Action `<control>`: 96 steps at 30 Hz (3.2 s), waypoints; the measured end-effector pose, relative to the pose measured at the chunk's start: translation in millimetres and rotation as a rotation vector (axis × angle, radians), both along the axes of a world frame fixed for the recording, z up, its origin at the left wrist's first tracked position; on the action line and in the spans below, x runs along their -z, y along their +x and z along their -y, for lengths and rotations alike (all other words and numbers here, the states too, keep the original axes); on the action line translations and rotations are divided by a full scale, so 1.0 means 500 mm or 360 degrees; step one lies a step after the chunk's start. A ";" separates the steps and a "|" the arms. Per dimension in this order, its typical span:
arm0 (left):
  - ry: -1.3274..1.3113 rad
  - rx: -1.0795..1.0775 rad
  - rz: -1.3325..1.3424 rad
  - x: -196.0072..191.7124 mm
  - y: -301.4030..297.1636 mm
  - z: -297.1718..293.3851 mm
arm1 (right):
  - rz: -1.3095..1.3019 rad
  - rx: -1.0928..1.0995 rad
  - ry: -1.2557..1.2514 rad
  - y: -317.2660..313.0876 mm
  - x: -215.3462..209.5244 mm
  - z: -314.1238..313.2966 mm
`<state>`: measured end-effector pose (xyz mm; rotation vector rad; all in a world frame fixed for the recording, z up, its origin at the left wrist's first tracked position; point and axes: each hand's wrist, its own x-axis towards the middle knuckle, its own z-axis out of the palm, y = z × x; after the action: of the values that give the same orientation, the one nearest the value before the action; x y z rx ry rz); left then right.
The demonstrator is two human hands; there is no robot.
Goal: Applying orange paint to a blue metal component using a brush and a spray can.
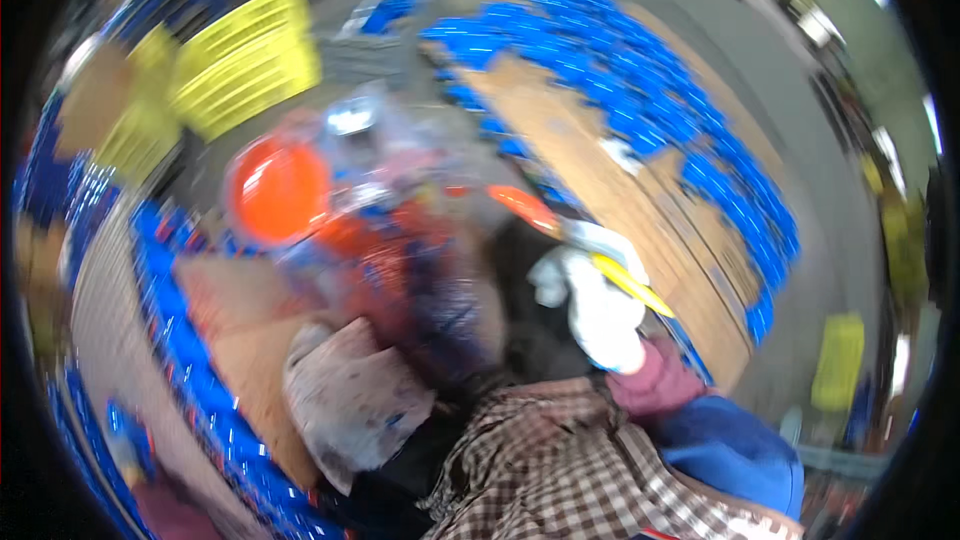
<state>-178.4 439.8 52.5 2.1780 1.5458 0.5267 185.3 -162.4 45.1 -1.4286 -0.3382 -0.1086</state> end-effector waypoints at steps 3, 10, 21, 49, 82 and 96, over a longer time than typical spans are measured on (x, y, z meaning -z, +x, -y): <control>0.0033 -0.0003 -0.0164 0.061 0.053 -0.014 | -0.0021 -0.0001 0.0007 0.017 0.022 0.105; 0.0167 -0.0037 -0.0274 0.075 0.141 0.077 | 0.0365 0.1142 -0.1139 0.068 0.199 0.500; 0.0377 -0.0096 0.0220 -0.031 0.104 0.296 | -0.0767 0.1957 -0.2182 -0.125 0.422 1.178; -0.3092 0.1457 0.2142 0.165 0.596 1.139 | -0.0664 0.0210 0.0743 -0.090 -0.035 0.208; -0.1583 0.0577 0.3317 0.172 0.398 0.612 | 0.0445 -0.0100 -0.0995 0.365 0.269 -0.561; -0.1197 0.0530 0.2904 0.226 0.452 0.601 | 0.0733 -0.1725 -0.1295 0.015 -0.047 -0.311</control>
<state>47.5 139.3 -60.3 0.6175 0.1926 1.0629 192.8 -6.9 68.6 -1.8006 -1.6258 0.6628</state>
